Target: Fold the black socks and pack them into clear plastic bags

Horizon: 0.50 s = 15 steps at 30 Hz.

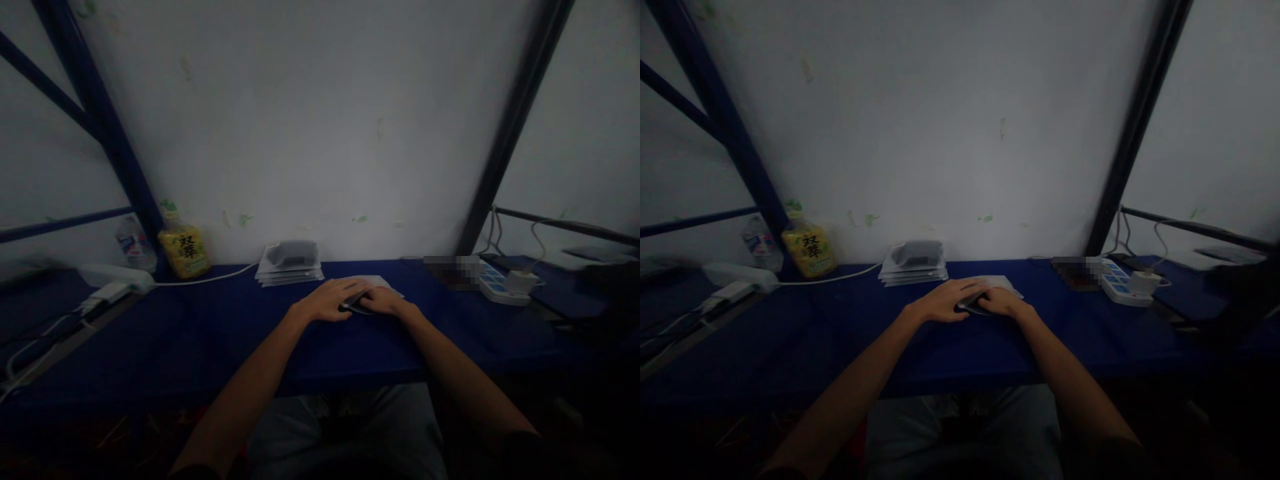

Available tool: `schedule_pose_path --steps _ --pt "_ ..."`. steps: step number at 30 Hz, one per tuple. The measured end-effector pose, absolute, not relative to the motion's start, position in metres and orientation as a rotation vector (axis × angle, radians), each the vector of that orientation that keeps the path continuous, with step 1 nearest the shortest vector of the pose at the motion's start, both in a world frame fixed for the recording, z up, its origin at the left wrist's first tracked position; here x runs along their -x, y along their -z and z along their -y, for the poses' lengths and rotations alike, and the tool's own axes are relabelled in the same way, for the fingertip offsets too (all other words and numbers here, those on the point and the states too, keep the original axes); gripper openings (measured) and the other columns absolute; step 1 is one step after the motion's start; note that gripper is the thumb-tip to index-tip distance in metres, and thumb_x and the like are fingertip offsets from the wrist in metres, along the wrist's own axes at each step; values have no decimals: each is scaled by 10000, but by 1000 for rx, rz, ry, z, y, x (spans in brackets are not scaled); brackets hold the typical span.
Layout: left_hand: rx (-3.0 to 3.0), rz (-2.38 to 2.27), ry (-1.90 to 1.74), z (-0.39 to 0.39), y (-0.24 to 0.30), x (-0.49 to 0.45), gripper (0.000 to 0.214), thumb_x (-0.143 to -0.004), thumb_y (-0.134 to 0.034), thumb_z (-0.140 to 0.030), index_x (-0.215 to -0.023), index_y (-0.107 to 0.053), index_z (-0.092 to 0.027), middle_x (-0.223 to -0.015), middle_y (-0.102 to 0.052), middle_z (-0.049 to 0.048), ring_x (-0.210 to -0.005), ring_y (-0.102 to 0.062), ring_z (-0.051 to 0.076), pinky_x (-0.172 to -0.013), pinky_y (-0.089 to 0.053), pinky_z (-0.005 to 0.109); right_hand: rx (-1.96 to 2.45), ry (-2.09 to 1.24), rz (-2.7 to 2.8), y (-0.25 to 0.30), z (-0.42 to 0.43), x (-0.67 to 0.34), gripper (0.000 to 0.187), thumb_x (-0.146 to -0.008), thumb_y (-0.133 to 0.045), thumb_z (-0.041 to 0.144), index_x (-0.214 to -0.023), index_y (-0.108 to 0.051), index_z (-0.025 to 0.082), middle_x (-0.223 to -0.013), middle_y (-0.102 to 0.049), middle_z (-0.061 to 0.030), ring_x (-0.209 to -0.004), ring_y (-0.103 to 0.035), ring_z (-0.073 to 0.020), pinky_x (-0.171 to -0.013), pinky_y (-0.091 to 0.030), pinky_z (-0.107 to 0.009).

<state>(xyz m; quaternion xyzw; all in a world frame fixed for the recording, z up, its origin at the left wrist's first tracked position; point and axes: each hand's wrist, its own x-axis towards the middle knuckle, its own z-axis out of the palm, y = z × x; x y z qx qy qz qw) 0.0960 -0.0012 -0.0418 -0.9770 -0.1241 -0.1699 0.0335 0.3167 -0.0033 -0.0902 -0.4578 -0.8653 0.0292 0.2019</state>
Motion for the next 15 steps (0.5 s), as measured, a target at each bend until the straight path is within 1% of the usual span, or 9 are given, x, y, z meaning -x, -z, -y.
schedule_pose_path --steps 1,2,4,5,7,8,12,15 --pt "2979 411 567 -3 43 -93 704 -809 -633 -239 -1443 -328 -258 -1445 -430 72 -1286 -435 233 -1023 -378 365 1272 -86 2386 88 2 -320 336 -864 -492 207 -1160 -643 161 -1111 -687 -83 -958 -642 -197 -842 -473 -287" --pt "2943 451 622 -9 45 -91 591 -848 -600 -245 -1404 -398 -245 -1379 -506 73 -1230 -489 221 -991 -400 350 1272 -77 2352 86 0 -323 336 -865 -483 192 -1162 -636 153 -1119 -681 -89 -970 -635 -196 -854 -465 -291" --pt "2856 534 738 -18 50 -88 332 -922 -514 -248 -1248 -566 -219 -1197 -634 64 -1082 -584 194 -915 -436 318 1302 1 2279 83 -1 -324 324 -853 -490 166 -1143 -634 142 -1110 -677 -102 -990 -619 -201 -883 -444 -307" --pt "2814 559 786 -22 52 -88 260 -944 -481 -250 -1159 -622 -208 -1113 -667 58 -1012 -611 182 -876 -447 303 1319 64 2244 82 0 -322 316 -840 -507 160 -1129 -633 135 -1099 -676 -109 -999 -610 -207 -898 -434 -317" --pt "2754 550 832 -27 57 -88 232 -959 -462 -259 -1035 -671 -194 -1003 -690 50 -927 -630 166 -822 -456 282 1319 184 2213 81 3 -317 302 -826 -543 177 -1111 -632 129 -1087 -669 -119 -1023 -591 -221 -931 -414 -338" --pt "2733 523 833 -27 58 -89 228 -957 -469 -268 -1006 -677 -190 -974 -692 48 -910 -633 163 -810 -457 278 1304 222 2222 81 4 -314 289 -832 -552 202 -1101 -634 135 -1086 -665 -118 -1034 -583 -223 -945 -405 -346" --pt "2650 478 801 -25 63 -93 233 -955 -469 -276 -944 -677 -173 -904 -689 52 -870 -636 162 -789 -460 277 1332 289 2254 82 9 -306 258 -893 -507 301 -1059 -657 172 -1095 -652 -110 -1072 -559 -227 -976 -390 -370" --pt "2587 563 801 -24 63 -94 236 -954 -451 -259 -925 -663 -161 -871 -676 54 -828 -637 161 -742 -467 268 1320 335 2198 78 12 -306 249 -891 -505 266 -1073 -657 187 -1107 -645 -103 -1086 -548 -229 -995 -388 -383"
